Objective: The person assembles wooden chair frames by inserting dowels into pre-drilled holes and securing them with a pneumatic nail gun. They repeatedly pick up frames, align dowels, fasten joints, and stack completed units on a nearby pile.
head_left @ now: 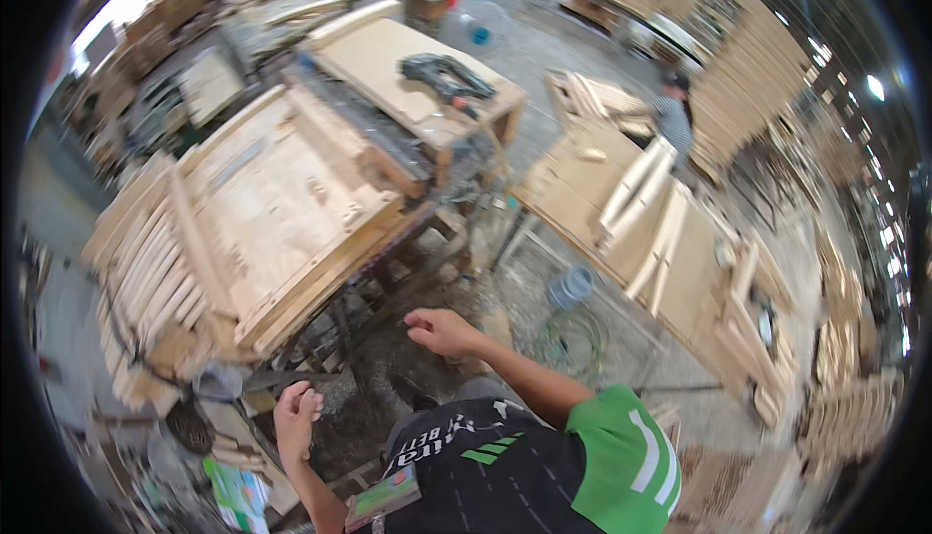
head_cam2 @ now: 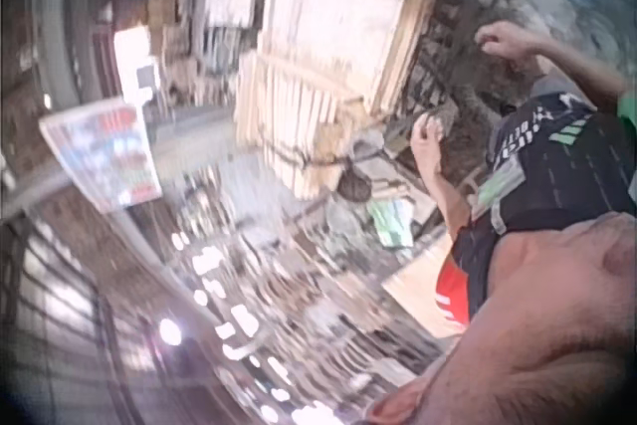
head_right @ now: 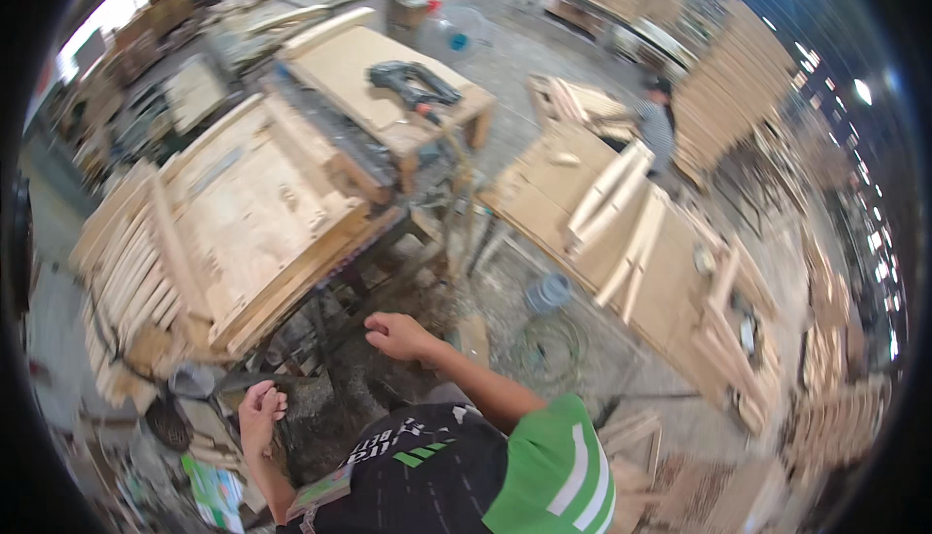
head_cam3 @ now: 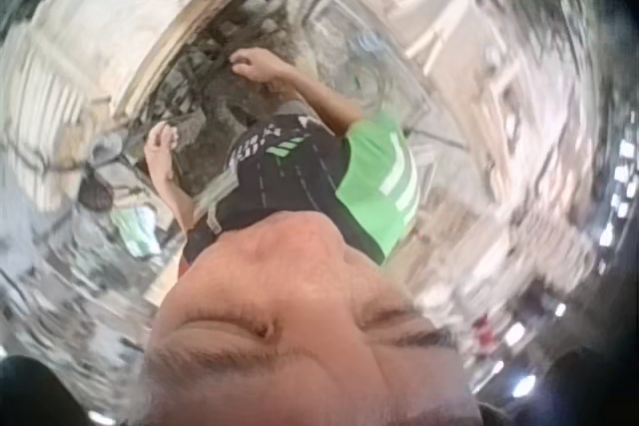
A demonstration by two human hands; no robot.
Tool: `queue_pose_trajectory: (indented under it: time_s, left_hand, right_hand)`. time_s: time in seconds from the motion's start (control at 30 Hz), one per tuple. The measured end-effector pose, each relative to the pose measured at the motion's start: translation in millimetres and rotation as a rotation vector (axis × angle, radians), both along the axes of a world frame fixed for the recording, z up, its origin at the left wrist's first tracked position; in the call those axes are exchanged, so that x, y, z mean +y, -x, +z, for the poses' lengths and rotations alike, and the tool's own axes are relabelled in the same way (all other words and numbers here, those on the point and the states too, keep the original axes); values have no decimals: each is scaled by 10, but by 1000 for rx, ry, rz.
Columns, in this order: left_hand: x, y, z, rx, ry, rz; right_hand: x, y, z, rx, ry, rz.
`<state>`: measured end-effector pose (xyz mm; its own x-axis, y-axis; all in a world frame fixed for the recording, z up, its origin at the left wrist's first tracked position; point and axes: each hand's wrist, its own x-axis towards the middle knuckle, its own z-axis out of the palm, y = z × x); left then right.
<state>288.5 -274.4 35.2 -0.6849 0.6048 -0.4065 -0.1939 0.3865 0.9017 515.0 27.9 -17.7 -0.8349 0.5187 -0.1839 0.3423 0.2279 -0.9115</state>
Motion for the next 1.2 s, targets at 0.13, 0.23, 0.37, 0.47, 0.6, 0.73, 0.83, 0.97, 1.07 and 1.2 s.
queue_pose_trajectory:
  time_s: [0.13,0.23,0.37,0.47,0.6,0.73,0.83,0.97,1.07,1.2]
  left_hand:
    - [445,321,-134,98,22,-194]
    - [993,340,-189,159,30,-377]
    - [1662,-122,-139,213,45,-573]
    - [2061,-583,-220,142,31,-706]
    - [2420,-1246,-411,142,9,-946]
    - [2729,-2009,-359,202,43,-1210]
    - [2876,-2456,-281,231,31,-1346]
    - [2901,-2632,-304,244,49,-1462]
    - [2975,-2673,-298,419,103,-1525]
    - [2980,-2687,-276,612,80,-1323]
  right_hand:
    - [199,-244,-151,-48,14,-292]
    - [215,-742,-380,-166,5,-376]
    - [-151,-1291,-553,-297,153,-490]
    - [-212,-1713,-594,-254,253,-523]
    - [-203,-2295,-511,-255,293,-668]
    - [-195,-3164,-630,-315,145,-926]
    - [-301,-3760,-640,-184,229,-1189]
    - [-403,-4241,-326,163,517,-1454]
    - [-357,-4727,-135,204,502,-1593]
    - [-5,-5696,-26,209,219,-1666]
